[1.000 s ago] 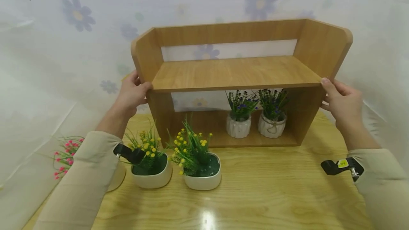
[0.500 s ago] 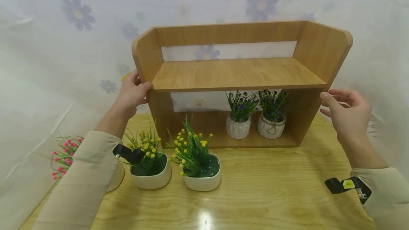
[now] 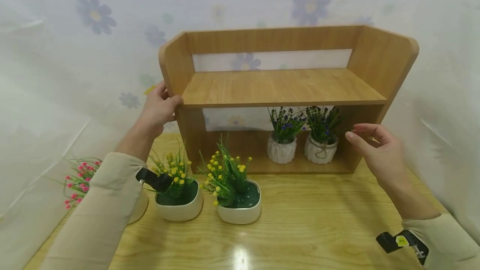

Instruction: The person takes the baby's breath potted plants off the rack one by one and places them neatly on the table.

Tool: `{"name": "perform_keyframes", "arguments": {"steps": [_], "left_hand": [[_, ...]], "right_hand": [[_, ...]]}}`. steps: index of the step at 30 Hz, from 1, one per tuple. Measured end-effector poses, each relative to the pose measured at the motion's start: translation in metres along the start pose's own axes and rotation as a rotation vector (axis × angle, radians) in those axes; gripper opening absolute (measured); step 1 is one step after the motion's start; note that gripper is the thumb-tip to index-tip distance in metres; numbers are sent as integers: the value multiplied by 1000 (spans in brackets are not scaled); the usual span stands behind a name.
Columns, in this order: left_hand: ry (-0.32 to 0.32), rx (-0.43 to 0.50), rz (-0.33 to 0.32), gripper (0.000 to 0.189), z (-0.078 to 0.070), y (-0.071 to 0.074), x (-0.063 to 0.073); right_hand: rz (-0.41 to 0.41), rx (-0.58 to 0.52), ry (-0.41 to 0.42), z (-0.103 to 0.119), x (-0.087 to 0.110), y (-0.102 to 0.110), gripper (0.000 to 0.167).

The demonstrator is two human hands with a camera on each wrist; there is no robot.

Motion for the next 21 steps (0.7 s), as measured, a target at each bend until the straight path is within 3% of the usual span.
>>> {"name": "perform_keyframes", "arguments": {"steps": [6, 14, 21], "left_hand": [[2, 0, -6, 67, 0, -1, 0], [3, 5, -8, 66, 1, -2, -1], [9, 15, -4, 67, 2, -1, -1]], "right_hand": [[108, -70, 0, -8, 9, -10, 32], [223, -9, -64, -19, 25, -28, 46], [288, -44, -105, -31, 33, -46, 51]]}}
Point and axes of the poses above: each hand's wrist, its own x-axis away from the middle knuckle, its own y-axis out of the back of the hand, z = x × y, the point moved 3 cm from there along -x, towards the middle knuckle, and after that the axes turned 2 degrees about y, right-handed, at the moved point
